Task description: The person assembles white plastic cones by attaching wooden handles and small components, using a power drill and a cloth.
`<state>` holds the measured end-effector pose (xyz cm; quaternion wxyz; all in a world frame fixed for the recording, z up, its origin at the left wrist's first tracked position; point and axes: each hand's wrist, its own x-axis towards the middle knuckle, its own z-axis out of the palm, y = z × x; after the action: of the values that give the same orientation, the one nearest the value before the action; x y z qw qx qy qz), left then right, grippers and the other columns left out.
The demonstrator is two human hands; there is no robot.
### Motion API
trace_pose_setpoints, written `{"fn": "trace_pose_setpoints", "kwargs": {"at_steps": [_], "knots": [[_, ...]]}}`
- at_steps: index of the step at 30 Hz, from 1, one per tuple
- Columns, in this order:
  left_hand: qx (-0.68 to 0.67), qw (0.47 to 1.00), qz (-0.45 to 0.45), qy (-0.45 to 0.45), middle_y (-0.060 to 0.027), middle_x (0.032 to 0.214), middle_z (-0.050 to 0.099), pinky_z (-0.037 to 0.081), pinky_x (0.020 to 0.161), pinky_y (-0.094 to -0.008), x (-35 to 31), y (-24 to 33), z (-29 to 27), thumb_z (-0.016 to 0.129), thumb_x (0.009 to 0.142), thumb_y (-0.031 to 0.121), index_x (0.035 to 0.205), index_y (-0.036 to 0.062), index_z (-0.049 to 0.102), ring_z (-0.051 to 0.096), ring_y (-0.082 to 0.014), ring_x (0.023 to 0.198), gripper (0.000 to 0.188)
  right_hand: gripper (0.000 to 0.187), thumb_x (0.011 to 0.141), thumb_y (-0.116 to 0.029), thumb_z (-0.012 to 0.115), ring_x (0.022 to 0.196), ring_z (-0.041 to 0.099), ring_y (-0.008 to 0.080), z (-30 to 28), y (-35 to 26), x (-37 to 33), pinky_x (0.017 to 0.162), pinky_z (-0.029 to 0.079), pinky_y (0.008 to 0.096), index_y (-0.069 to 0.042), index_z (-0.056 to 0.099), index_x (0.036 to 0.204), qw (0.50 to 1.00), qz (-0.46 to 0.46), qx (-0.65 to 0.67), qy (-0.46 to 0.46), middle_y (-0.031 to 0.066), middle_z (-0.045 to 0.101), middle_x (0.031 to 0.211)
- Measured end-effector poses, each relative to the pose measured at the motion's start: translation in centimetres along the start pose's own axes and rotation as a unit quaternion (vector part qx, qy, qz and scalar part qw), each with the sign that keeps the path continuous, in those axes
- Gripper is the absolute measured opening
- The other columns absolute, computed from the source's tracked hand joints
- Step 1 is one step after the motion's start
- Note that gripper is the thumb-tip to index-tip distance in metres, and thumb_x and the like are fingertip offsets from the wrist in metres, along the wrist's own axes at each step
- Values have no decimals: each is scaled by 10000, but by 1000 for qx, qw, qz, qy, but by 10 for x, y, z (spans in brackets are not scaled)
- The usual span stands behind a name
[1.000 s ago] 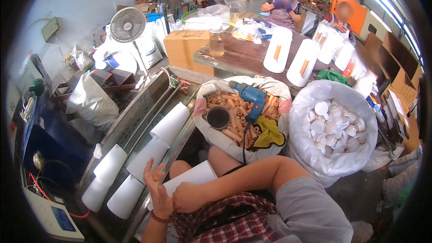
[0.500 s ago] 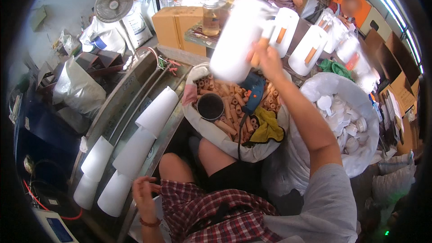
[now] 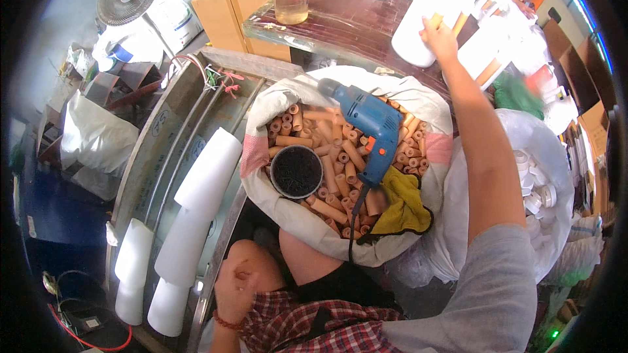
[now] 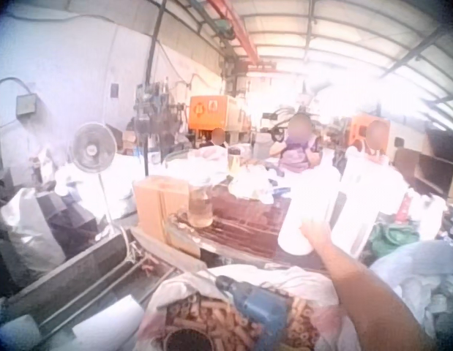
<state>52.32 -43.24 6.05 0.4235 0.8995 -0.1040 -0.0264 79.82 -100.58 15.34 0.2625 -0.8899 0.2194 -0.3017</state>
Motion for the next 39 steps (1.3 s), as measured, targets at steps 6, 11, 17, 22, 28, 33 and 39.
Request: {"fn": "trace_pose_setpoints", "kwargs": {"at_steps": [6, 11, 17, 22, 28, 33, 39], "knots": [[-62, 956, -195, 212, -49, 891, 509, 412, 694, -256, -33, -68, -56, 573, 850, 114, 1230, 24, 437, 475, -122, 774, 414, 673, 781, -395, 657, 1112, 518, 304, 25, 50, 37, 954, 398, 387, 68, 458, 1227, 991, -122, -33, -50, 216, 539, 1191], [67, 861, -217, 455, -127, 1172, 484, 409, 878, -336, -192, -198, -121, 513, 926, 135, 1332, 71, 369, 494, -205, 986, 436, 736, 803, -448, 602, 1321, 304, 348, 40, -61, -59, 1092, 242, 400, 4, 382, 1341, 922, -250, -145, -259, 238, 352, 1396], [234, 669, -458, 536, -214, 1186, 492, 383, 944, -401, -421, -274, -153, 572, 896, 337, 1275, -12, 398, 494, -308, 1083, 544, 470, 885, -178, 555, 1269, 409, 245, 5, -84, -140, 1051, 303, 342, 13, 448, 1300, 863, -330, -89, -371, 147, 464, 1343], [248, 540, -789, 157, -167, 1323, 414, 453, 893, -424, -534, -255, -76, 597, 859, 335, 1289, 38, 416, 477, -328, 1155, 553, 444, 895, -158, 559, 1238, 430, 215, -24, -181, -274, 1002, 364, 328, -24, 457, 1305, 830, -276, -80, -478, 113, 470, 1333], [423, 704, -514, -248, -84, 1485, 256, 206, 1073, -530, -567, -296, 40, 603, 823, 424, 1388, 136, 355, 330, -266, 1320, 682, 449, 854, -160, 593, 1176, 475, 226, -49, -234, -350, 923, 419, 347, -26, 484, 1268, 773, -275, -106, -561, 104, 425, 1374], [343, 760, -460, -305, -87, 1436, 326, 204, 1075, -526, -523, -318, 57, 573, 833, 452, 1359, 137, 399, 362, -253, 1298, 637, 447, 842, -107, 567, 1105, 510, 191, -77, -233, -351, 852, 448, 313, -7, 472, 1267, 771, -212, -101, -593, 104, 479, 1309], [206, 752, -565, -268, -91, 1378, 411, 202, 1077, -522, -510, -335, 31, 536, 846, 485, 1324, 139, 453, 401, -238, 1271, 597, 462, 812, -89, 605, 967, 569, 174, -96, -212, -345, 799, 470, 285, -6, 480, 1249, 766, -219, -85, -599, 95, 559, 1181]]}}
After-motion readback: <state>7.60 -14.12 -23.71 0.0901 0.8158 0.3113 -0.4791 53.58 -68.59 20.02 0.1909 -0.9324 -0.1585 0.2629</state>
